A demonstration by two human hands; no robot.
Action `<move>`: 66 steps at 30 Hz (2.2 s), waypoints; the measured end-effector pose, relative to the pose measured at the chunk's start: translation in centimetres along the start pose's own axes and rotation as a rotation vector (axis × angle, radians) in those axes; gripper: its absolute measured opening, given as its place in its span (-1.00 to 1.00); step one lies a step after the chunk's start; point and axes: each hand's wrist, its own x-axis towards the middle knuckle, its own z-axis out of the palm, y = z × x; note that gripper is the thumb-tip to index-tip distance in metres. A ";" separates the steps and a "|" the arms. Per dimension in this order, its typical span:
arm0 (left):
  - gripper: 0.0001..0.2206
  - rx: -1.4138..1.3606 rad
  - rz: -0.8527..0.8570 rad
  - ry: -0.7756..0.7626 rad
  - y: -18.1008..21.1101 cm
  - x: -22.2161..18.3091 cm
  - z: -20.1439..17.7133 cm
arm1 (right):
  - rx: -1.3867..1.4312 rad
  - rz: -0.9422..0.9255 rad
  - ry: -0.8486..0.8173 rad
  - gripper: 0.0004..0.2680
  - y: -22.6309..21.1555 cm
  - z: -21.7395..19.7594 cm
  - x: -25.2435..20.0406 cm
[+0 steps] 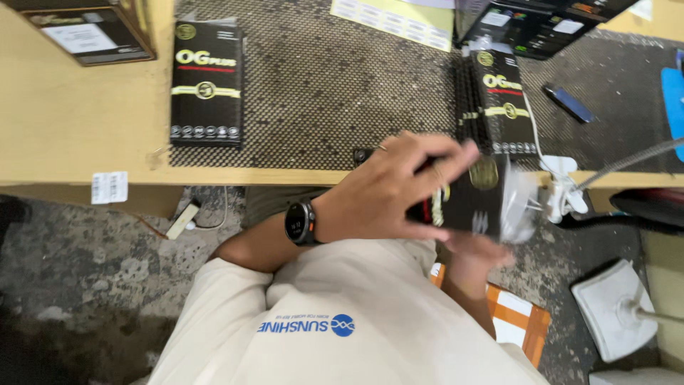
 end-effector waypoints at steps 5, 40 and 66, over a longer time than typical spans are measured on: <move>-0.02 -0.216 -0.321 0.199 0.2 0.4 1.5 | -2.023 -0.582 1.552 -0.81 2.8 -0.6 3.3; -0.38 0.571 -0.991 0.167 -7.4 -11.7 -10.1 | -2.560 0.110 2.089 -0.40 -8.1 10.2 8.0; -0.26 0.228 -0.247 -0.147 -4.7 -8.2 -7.1 | -0.795 -1.577 2.029 -0.78 0.1 7.1 -1.6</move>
